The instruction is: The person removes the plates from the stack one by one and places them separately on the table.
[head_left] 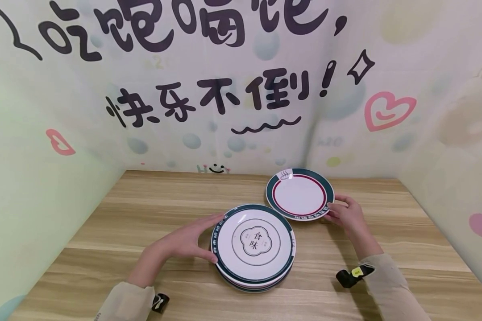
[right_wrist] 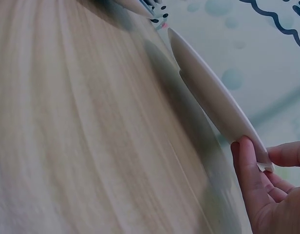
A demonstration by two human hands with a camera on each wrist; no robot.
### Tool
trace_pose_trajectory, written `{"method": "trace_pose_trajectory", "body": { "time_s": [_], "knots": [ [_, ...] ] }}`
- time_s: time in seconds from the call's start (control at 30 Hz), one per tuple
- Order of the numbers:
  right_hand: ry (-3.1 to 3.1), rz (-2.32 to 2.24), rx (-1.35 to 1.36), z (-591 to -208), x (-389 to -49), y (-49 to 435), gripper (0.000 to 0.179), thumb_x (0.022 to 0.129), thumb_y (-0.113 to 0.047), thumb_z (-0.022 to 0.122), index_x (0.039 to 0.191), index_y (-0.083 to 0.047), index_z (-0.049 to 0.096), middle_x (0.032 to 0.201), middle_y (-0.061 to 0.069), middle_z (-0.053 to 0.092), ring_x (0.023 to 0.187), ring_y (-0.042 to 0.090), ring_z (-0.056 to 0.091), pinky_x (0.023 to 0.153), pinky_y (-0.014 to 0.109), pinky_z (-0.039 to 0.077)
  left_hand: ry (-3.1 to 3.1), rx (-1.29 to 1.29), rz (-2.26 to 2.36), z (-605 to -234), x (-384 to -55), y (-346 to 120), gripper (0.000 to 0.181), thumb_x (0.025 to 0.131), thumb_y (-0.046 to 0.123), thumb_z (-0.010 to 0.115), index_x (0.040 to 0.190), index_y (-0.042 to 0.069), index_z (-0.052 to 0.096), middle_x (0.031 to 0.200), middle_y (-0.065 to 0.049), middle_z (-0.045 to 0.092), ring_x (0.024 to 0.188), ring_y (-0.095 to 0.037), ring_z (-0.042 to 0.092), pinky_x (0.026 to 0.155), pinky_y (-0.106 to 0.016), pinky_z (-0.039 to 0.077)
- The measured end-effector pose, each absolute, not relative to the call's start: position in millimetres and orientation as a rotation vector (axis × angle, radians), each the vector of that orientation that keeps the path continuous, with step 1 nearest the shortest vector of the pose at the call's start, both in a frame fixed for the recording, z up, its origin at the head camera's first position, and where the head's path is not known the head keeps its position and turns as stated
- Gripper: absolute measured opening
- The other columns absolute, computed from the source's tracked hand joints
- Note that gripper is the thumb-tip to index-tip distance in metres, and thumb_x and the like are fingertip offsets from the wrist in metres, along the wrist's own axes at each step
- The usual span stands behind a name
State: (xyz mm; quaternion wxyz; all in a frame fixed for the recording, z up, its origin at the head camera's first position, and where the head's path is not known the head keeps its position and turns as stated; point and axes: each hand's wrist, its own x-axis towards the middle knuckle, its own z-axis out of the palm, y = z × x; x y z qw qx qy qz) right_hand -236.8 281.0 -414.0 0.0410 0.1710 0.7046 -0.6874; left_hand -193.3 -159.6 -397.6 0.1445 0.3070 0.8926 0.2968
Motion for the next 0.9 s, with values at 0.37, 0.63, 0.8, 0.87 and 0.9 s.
{"method": "trace_pose_trajectory", "body": {
  "time_s": [0.37,0.63,0.8,0.87,0.9],
  "knots": [
    [2.151,-2.082,0.529,-418.8,-237.4,281.4,0.061,0.100,-0.009,0.056,0.152,0.000,0.025,0.083,-0.005,0.063,0.070,0.005,0.068,0.070,0.021,0.061,2.571,0.898,0.858,-398.1,-193.2,-159.7,0.106,0.075,0.050,0.083,0.158,0.013,0.028,0.165,-0.009,0.029,0.151,-0.039,0.028,0.119,-0.063,0.027],
    [2.148,-2.054,0.540,-421.0,-238.4,282.8,0.062,0.101,-0.010,0.055,0.154,-0.001,0.023,0.084,-0.004,0.063,0.070,0.005,0.067,0.071,0.021,0.061,2.574,0.902,0.857,-397.6,-192.3,-159.2,0.105,0.075,0.049,0.083,0.158,0.012,0.029,0.164,-0.010,0.030,0.150,-0.039,0.028,0.119,-0.064,0.028],
    [2.119,-2.055,0.547,-423.0,-238.8,284.0,0.063,0.101,-0.010,0.055,0.154,0.000,0.023,0.083,-0.004,0.063,0.071,0.005,0.067,0.071,0.022,0.061,2.568,0.908,0.865,-397.3,-192.5,-159.2,0.106,0.075,0.047,0.084,0.158,0.012,0.029,0.164,-0.011,0.030,0.150,-0.040,0.028,0.119,-0.064,0.028],
    [2.102,-2.061,0.545,-424.0,-238.9,284.5,0.064,0.101,-0.009,0.055,0.155,0.000,0.022,0.083,-0.004,0.063,0.071,0.005,0.066,0.071,0.022,0.061,2.566,0.906,0.866,-397.3,-192.6,-159.2,0.106,0.075,0.047,0.084,0.158,0.012,0.029,0.164,-0.011,0.030,0.150,-0.040,0.028,0.119,-0.064,0.028],
    [2.098,-2.061,0.543,-424.3,-239.0,284.7,0.064,0.101,-0.010,0.055,0.155,0.001,0.022,0.083,-0.005,0.063,0.071,0.005,0.066,0.071,0.022,0.061,2.565,0.906,0.867,-397.4,-192.7,-159.2,0.106,0.075,0.047,0.084,0.158,0.011,0.029,0.164,-0.011,0.030,0.150,-0.040,0.028,0.119,-0.064,0.028]
  ]
}}
